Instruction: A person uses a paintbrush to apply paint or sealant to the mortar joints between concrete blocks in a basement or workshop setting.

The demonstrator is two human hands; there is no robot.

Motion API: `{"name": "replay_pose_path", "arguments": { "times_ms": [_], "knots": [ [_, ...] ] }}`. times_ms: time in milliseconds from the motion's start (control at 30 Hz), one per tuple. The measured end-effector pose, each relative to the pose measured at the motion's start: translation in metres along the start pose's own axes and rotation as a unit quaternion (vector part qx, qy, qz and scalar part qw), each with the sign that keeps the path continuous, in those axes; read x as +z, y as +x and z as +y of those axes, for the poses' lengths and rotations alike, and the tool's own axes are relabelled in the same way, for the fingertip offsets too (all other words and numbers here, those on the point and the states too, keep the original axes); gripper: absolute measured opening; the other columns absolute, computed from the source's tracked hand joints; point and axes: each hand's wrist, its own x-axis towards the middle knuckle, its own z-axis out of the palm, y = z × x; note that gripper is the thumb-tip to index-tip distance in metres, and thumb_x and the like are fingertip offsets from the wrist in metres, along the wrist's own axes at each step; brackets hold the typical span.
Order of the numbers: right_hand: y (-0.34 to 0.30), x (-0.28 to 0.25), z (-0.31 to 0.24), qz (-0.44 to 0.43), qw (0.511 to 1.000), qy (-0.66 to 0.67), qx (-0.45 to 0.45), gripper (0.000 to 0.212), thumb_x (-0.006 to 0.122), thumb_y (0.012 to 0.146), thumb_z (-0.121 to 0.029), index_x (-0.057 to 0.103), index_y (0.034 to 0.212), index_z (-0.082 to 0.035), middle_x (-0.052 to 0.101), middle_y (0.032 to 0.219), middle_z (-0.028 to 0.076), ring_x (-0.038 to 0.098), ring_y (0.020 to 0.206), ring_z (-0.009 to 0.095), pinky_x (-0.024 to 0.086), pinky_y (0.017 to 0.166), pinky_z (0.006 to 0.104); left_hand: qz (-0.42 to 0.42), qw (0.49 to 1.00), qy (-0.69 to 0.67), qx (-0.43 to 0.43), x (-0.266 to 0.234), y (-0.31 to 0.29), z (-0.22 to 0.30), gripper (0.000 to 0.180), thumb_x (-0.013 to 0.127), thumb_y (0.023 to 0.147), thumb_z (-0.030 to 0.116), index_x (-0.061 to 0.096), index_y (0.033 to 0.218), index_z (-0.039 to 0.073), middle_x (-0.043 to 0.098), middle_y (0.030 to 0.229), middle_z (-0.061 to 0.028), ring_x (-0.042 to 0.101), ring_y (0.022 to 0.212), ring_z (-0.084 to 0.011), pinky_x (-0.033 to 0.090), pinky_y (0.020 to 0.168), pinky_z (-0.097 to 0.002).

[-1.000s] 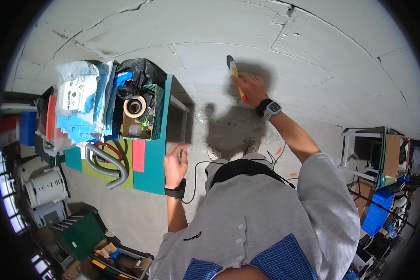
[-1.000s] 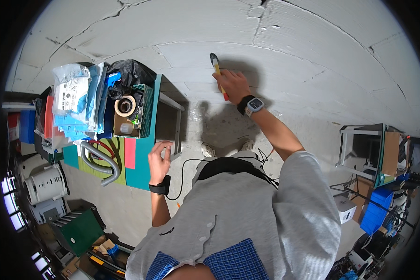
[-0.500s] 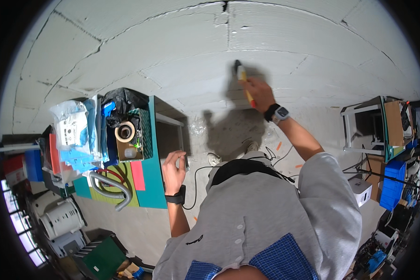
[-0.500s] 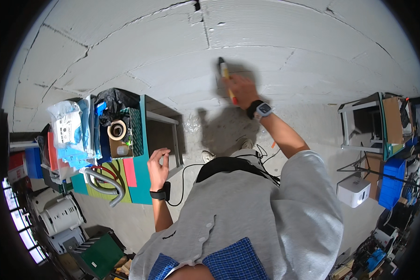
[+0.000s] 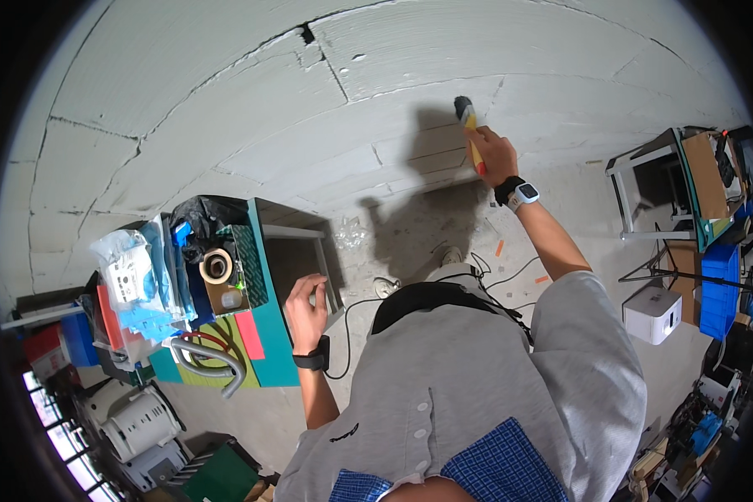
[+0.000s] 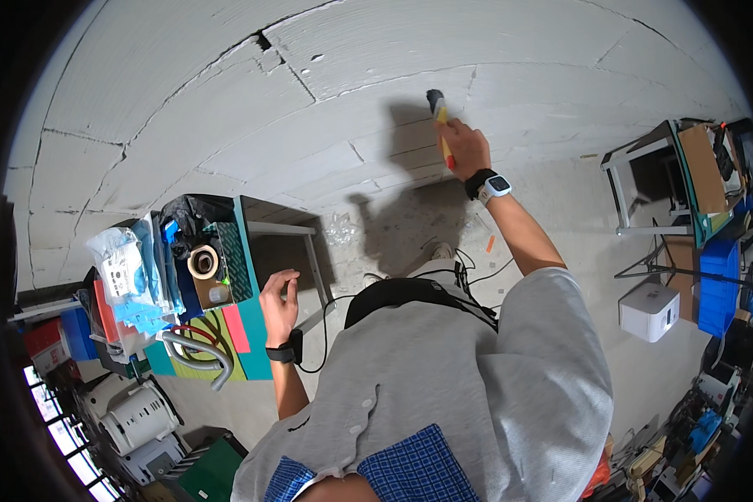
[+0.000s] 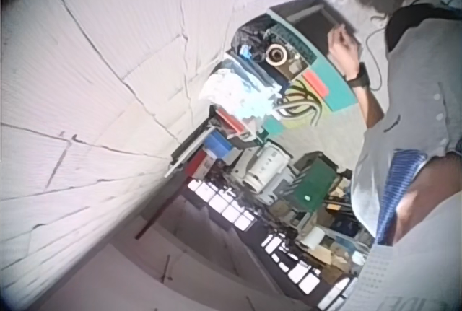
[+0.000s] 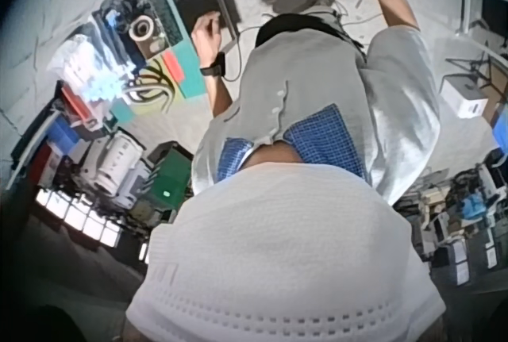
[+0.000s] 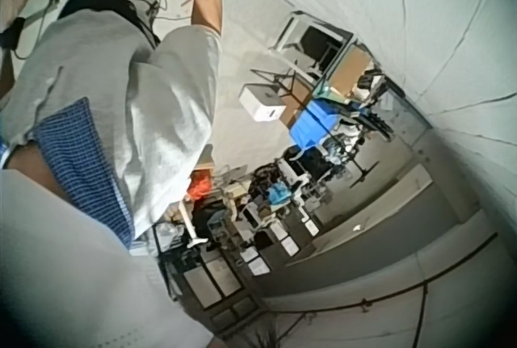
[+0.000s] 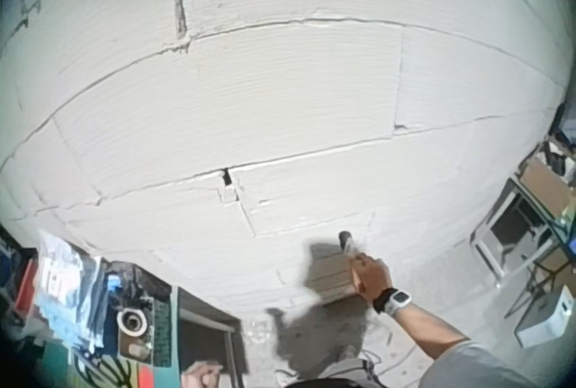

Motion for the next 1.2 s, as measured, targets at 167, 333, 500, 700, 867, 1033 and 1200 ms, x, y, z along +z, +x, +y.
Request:
{"name": "replay_pose_path", "arguments": {
  "times_ms": [167, 333, 500, 700, 867, 1033, 1200],
  "knots": [
    [0.004, 0.015, -0.024, 0.067, 0.990, 0.051, -0.113, 0.039, 0.069, 0.088, -0.015, 0.066, 0.127, -0.017, 0.068, 0.116, 0.007, 0.069, 0.100, 0.026, 0.053, 0.084, 0.0430, -0.019, 1.000, -0.001, 0.016, 0.004, 0.011, 0.012, 0.012, 0.064, 0.095, 0.003, 0.073, 0.102, 0.001, 0.073, 0.107, -0.0164, 0.071, 0.097, -0.0373, 0.055, 0.085, -0.0396],
    [0.016, 0.005, -0.015, 0.031, 0.992, 0.027, -0.122, 0.032, 0.067, 0.092, -0.018, 0.066, 0.124, -0.017, 0.069, 0.114, 0.007, 0.070, 0.103, 0.024, 0.052, 0.087, 0.0420, -0.020, 0.999, 0.006, 0.039, 0.003, 0.027, 0.025, 0.011, 0.064, 0.096, 0.004, 0.072, 0.102, -0.001, 0.073, 0.105, -0.0164, 0.071, 0.099, -0.0349, 0.054, 0.088, -0.0386],
    [-0.002, -0.012, 0.045, -0.011, 0.999, -0.048, -0.023, 0.031, 0.067, 0.090, -0.015, 0.066, 0.121, -0.017, 0.068, 0.108, 0.005, 0.069, 0.097, 0.025, 0.049, 0.084, 0.0433, -0.017, 0.999, 0.008, 0.041, 0.004, 0.029, 0.031, 0.011, 0.064, 0.095, 0.004, 0.072, 0.102, -0.001, 0.073, 0.105, -0.0165, 0.071, 0.098, -0.0350, 0.054, 0.088, -0.0384],
    [-0.015, -0.014, 0.059, 0.076, 0.996, -0.007, -0.045, 0.035, 0.068, 0.087, -0.013, 0.066, 0.122, -0.018, 0.068, 0.104, 0.004, 0.069, 0.094, 0.025, 0.049, 0.082, 0.0425, -0.033, 0.998, 0.025, 0.040, 0.009, 0.026, 0.031, 0.011, 0.064, 0.095, 0.003, 0.072, 0.102, 0.000, 0.073, 0.107, -0.0181, 0.070, 0.099, -0.0383, 0.055, 0.087, -0.0411],
    [-0.006, -0.015, 0.042, 0.078, 0.994, 0.000, -0.077, 0.035, 0.068, 0.087, -0.012, 0.068, 0.122, -0.017, 0.069, 0.106, 0.004, 0.069, 0.094, 0.024, 0.050, 0.081, 0.0407, -0.045, 0.998, 0.018, 0.039, 0.011, 0.033, 0.040, 0.011, 0.064, 0.095, 0.003, 0.072, 0.101, 0.000, 0.073, 0.107, -0.0175, 0.070, 0.098, -0.0387, 0.055, 0.087, -0.0408],
    [-0.011, -0.028, 0.077, 0.053, 0.996, -0.067, -0.024, 0.035, 0.068, 0.087, -0.010, 0.068, 0.121, -0.017, 0.069, 0.105, 0.004, 0.068, 0.093, 0.023, 0.048, 0.077, 0.0416, -0.018, 0.999, 0.019, 0.035, 0.005, 0.024, 0.028, 0.011, 0.064, 0.096, 0.004, 0.072, 0.102, 0.000, 0.073, 0.106, -0.0171, 0.070, 0.098, -0.0372, 0.055, 0.086, -0.0397],
    [-0.025, -0.027, 0.059, -0.007, 0.999, -0.016, -0.046, 0.035, 0.070, 0.085, -0.011, 0.068, 0.120, -0.017, 0.069, 0.105, 0.005, 0.068, 0.092, 0.025, 0.048, 0.075, 0.0416, -0.012, 1.000, 0.024, -0.014, 0.001, 0.001, 0.007, 0.011, 0.063, 0.096, 0.003, 0.072, 0.102, 0.001, 0.074, 0.106, -0.0157, 0.070, 0.098, -0.0369, 0.055, 0.085, -0.0395]
  ]
}}
